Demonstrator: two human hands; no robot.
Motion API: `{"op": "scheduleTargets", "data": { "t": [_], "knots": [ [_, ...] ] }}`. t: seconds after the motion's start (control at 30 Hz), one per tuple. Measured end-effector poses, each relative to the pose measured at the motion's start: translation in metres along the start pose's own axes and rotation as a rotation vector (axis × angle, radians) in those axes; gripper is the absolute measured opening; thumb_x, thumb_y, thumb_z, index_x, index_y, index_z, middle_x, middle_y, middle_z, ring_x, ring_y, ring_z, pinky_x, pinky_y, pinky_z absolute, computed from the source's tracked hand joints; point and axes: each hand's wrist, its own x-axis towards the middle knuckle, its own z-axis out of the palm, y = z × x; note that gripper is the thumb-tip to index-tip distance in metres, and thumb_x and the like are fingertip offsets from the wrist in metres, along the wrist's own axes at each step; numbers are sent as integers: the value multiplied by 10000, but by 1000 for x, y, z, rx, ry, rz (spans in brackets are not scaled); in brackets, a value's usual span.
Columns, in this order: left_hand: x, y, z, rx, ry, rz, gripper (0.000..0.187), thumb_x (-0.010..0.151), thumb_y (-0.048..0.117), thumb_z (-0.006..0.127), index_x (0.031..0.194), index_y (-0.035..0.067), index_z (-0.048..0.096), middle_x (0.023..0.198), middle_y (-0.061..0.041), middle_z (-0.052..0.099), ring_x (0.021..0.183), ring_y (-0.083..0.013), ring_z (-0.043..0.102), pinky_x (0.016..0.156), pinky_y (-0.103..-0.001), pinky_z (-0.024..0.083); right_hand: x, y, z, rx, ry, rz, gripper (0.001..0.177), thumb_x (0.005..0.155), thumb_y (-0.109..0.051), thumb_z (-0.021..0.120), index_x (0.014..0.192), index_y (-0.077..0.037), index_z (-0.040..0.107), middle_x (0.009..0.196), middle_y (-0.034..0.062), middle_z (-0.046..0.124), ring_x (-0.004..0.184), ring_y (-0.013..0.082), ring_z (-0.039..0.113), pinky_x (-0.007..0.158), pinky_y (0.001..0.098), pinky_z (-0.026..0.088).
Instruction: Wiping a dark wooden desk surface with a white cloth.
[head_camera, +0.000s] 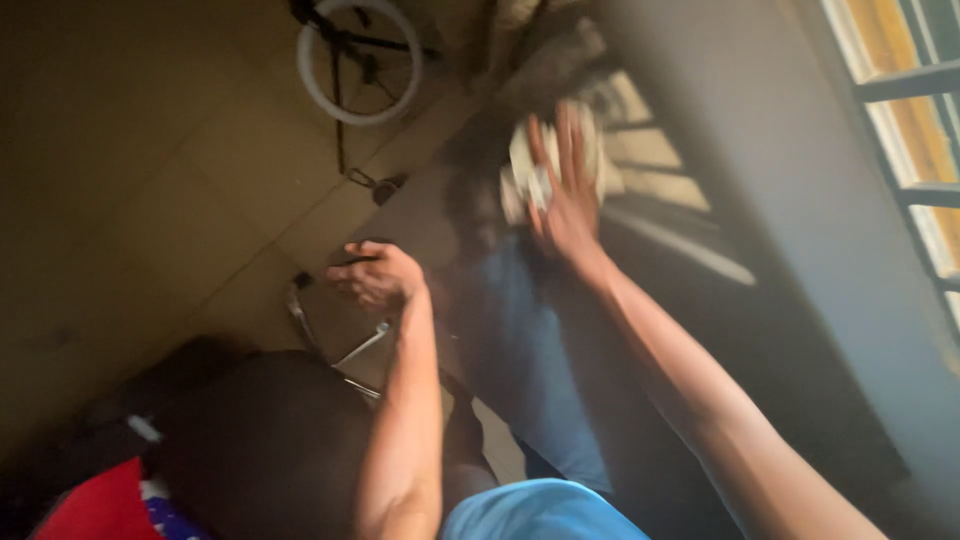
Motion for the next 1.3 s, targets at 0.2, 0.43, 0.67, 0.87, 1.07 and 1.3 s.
{"op": "scheduleTargets", "data": {
  "t": [0.2, 0.43, 0.67, 0.87, 1.07, 1.3],
  "knots": [
    [21, 31, -83, -336, -383, -186, 591, 1031, 389, 396, 1250, -159, 427, 1178, -340, 575, 1128, -479, 619, 869, -589, 550, -159, 101, -7, -205, -319, -234, 996, 626, -325, 675, 1565, -370, 347, 1726, 109, 157, 1604, 369, 179, 1299, 538, 207],
    [16, 21, -45, -243, -173, -55, 630, 1032, 380, 479, 1264, -204, 438, 1195, -416, 550, 1078, -506, 604, 807, -608, 522, -13, 144, 33, -323, 331, 76, 860, 1049, -477, 699, 1708, -195, 224, 1787, 182, 111, 1658, 412, 86, 1345, 614, 158],
    [12, 10, -11, -454, -116, -107, 626, 1040, 441, 494, 1275, -140, 517, 1232, -345, 601, 1149, -467, 607, 966, -549, 514, 55, 18, 145, -116, 200, 37, 797, 905, -426, 742, 1570, -90, 459, 1703, 266, 184, 1581, 445, 167, 1267, 589, 258],
    [22, 8, -41, -706, -524, -326, 738, 928, 510, 530, 1415, -40, 457, 1370, -264, 577, 1235, -404, 605, 1032, -485, 488, -104, -89, 84, -206, -296, -282, 1121, 599, -360, 870, 1577, -194, 348, 1663, 156, 210, 1520, 381, 263, 1148, 629, 327],
    [21, -24, 19, -884, -675, -149, 895, 983, 539, 567, 1560, -62, 239, 1633, -309, 178, 1528, -398, 177, 1240, -511, 215, -222, 56, 46, -21, -282, 148, 1022, 761, -312, 821, 1638, -231, 303, 1552, 97, 456, 1299, 340, 587, 1021, 386, 530],
    [54, -48, 21, -807, -1176, 140, 911, 1042, 556, 424, 1614, -20, 10, 1706, -233, -54, 1584, -336, -45, 1273, -492, 52, -93, 87, 24, -320, 381, 295, 498, 1131, -377, 631, 1563, -139, 563, 1769, 253, 129, 1626, 423, 76, 1268, 638, 105]
  ]
}}
